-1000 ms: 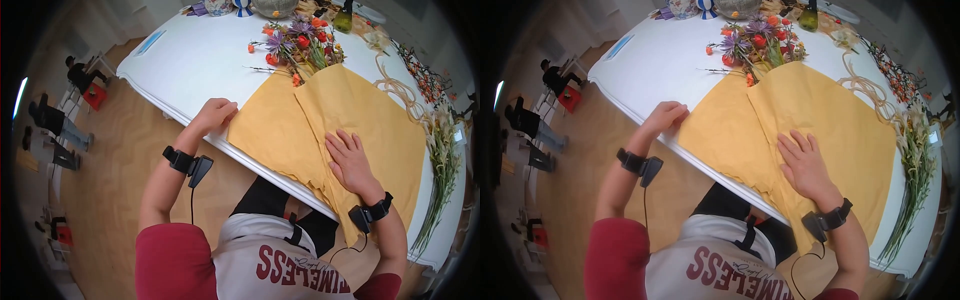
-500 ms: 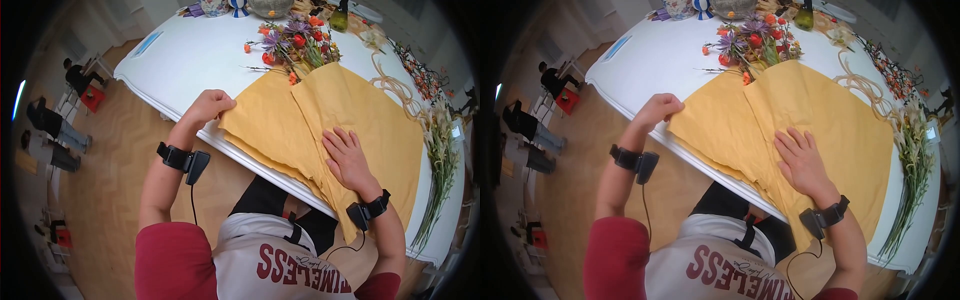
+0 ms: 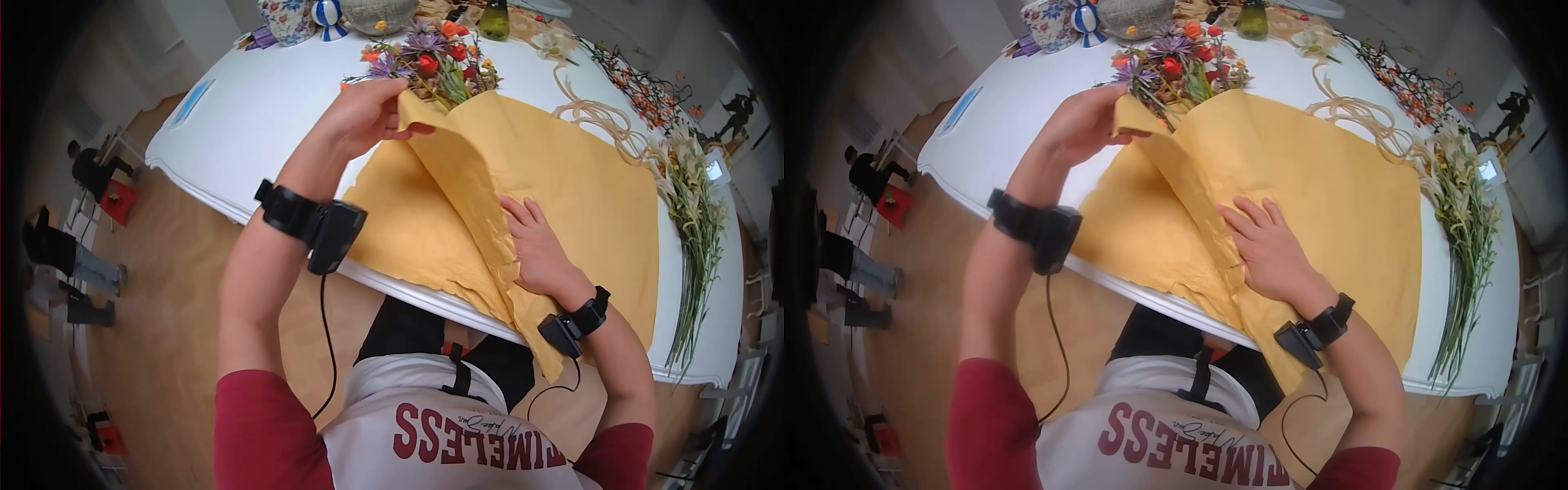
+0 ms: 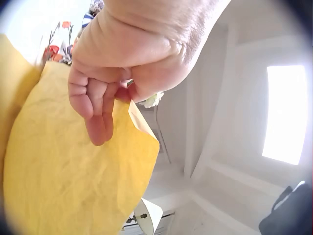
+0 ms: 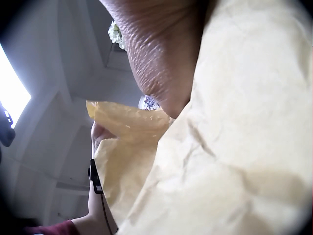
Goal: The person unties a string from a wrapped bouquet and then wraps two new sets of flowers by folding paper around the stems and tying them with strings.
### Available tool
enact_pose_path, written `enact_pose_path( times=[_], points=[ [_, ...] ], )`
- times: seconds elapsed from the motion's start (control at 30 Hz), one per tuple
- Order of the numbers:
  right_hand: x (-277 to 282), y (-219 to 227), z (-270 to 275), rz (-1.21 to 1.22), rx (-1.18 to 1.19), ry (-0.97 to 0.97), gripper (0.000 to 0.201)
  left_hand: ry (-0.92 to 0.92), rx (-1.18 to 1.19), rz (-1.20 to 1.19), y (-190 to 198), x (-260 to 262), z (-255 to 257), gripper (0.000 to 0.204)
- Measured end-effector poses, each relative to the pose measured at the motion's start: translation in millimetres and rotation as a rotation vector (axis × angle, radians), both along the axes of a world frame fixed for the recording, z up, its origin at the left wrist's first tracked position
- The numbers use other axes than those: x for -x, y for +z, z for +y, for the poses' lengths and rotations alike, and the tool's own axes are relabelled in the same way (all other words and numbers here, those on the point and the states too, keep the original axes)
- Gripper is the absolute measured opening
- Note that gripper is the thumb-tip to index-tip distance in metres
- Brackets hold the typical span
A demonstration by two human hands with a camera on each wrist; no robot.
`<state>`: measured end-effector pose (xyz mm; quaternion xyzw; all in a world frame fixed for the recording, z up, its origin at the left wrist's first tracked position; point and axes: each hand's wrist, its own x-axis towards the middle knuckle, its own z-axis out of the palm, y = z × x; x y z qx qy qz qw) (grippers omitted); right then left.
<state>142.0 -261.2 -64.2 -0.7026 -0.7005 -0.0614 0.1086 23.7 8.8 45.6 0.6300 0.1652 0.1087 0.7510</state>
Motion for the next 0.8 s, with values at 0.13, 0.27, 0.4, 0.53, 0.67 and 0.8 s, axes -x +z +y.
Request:
enact_pose_path(
  times=[0.13,0.27,0.4,0.53,0.67,0.8],
  points=[
    [-4,-6,2,0.148,0.005,-0.02,0.052,0.05,0.031,0.025,-1,-58,-25,0.029],
    [3,-1,0,0.441,-0.13,-0.048,0.057,0.08,0.139,0.041,-23,-111,-35,0.025],
    [-4,-15,-7,0.408,-0.146,-0.028,0.058,0.109,0.049,0.132,-43,-141,-47,0.027],
    [-1,-20,-10,0.617,-0.147,-0.106,0.056,0.148,0.058,0.163,-73,-166,-57,0.026],
    [-3,-18,-6,0.517,-0.112,-0.082,0.053,0.193,0.135,0.14,-91,-175,-69,0.025],
    [-5,-19,-3,0.498,-0.147,-0.04,0.051,0.164,-0.001,0.045,-99,-170,-76,0.025]
  ],
)
